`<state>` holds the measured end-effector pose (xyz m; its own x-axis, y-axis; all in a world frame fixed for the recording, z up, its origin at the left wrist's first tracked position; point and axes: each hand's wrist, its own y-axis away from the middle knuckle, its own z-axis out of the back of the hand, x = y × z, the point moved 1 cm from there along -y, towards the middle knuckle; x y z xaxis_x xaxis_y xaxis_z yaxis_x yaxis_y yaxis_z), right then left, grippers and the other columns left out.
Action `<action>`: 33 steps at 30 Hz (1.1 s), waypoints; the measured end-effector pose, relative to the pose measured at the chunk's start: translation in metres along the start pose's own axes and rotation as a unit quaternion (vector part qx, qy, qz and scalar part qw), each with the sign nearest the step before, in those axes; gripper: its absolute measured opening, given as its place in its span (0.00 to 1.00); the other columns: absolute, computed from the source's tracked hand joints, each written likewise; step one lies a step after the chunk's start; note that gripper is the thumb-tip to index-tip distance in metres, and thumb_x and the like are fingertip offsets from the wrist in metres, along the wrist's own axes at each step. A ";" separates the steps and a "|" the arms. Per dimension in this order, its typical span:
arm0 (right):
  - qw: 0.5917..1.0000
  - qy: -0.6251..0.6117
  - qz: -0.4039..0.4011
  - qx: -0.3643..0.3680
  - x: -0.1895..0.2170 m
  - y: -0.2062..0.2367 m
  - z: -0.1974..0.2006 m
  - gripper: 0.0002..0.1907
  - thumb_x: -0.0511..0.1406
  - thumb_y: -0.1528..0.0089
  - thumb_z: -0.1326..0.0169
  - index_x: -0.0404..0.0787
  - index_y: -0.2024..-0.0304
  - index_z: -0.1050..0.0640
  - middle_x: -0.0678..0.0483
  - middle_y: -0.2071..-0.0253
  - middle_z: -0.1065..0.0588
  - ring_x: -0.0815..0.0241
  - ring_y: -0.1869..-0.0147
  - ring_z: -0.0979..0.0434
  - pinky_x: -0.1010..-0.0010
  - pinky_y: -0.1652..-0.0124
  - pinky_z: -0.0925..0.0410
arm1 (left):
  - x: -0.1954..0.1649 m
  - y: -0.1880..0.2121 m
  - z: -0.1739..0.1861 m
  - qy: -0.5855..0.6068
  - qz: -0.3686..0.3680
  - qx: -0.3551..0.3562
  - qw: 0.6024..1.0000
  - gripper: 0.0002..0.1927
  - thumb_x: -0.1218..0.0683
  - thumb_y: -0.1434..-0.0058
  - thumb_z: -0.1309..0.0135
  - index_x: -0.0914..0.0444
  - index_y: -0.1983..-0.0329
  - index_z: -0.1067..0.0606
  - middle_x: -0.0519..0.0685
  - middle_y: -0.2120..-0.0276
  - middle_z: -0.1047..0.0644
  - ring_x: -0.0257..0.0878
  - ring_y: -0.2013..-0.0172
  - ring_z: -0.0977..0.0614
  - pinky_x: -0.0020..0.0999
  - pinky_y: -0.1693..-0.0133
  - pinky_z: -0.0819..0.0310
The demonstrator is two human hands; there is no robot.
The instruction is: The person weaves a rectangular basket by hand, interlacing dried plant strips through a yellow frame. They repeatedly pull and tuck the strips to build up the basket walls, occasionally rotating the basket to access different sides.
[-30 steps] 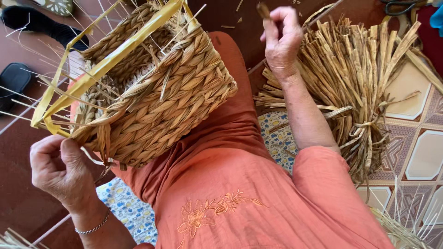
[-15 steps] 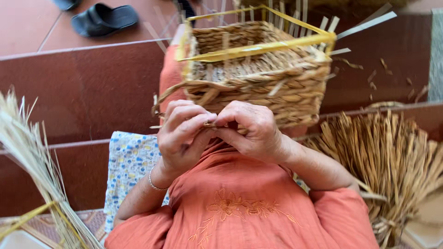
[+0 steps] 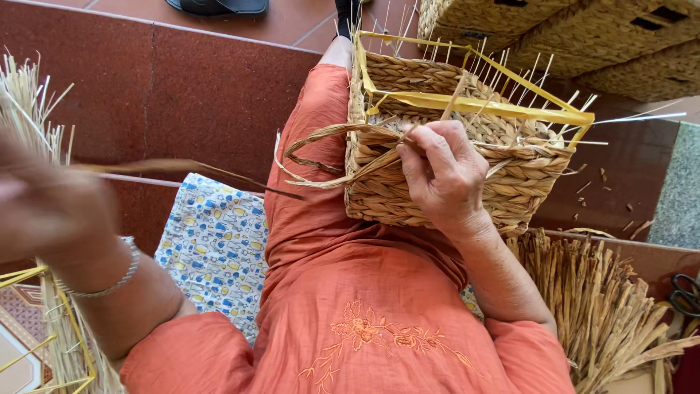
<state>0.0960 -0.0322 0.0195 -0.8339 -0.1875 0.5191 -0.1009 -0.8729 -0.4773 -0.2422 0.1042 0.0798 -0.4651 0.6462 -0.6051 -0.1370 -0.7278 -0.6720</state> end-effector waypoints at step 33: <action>0.991 0.117 0.052 0.044 -0.009 -0.017 -0.028 0.14 0.23 0.34 0.43 0.36 0.46 0.20 0.46 0.54 0.20 0.56 0.57 0.18 0.70 0.63 0.25 | -0.017 0.107 -0.137 0.093 0.023 0.427 0.899 0.10 0.53 0.28 0.42 0.64 0.53 0.26 0.50 0.64 0.25 0.46 0.60 0.22 0.45 0.55 0.29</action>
<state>0.0897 -0.0034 0.0028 -0.9414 -0.1775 0.2867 0.0313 -0.8925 -0.4499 -0.1297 0.0465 -0.0405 -0.3434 0.5798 -0.7389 -0.7802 -0.6141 -0.1192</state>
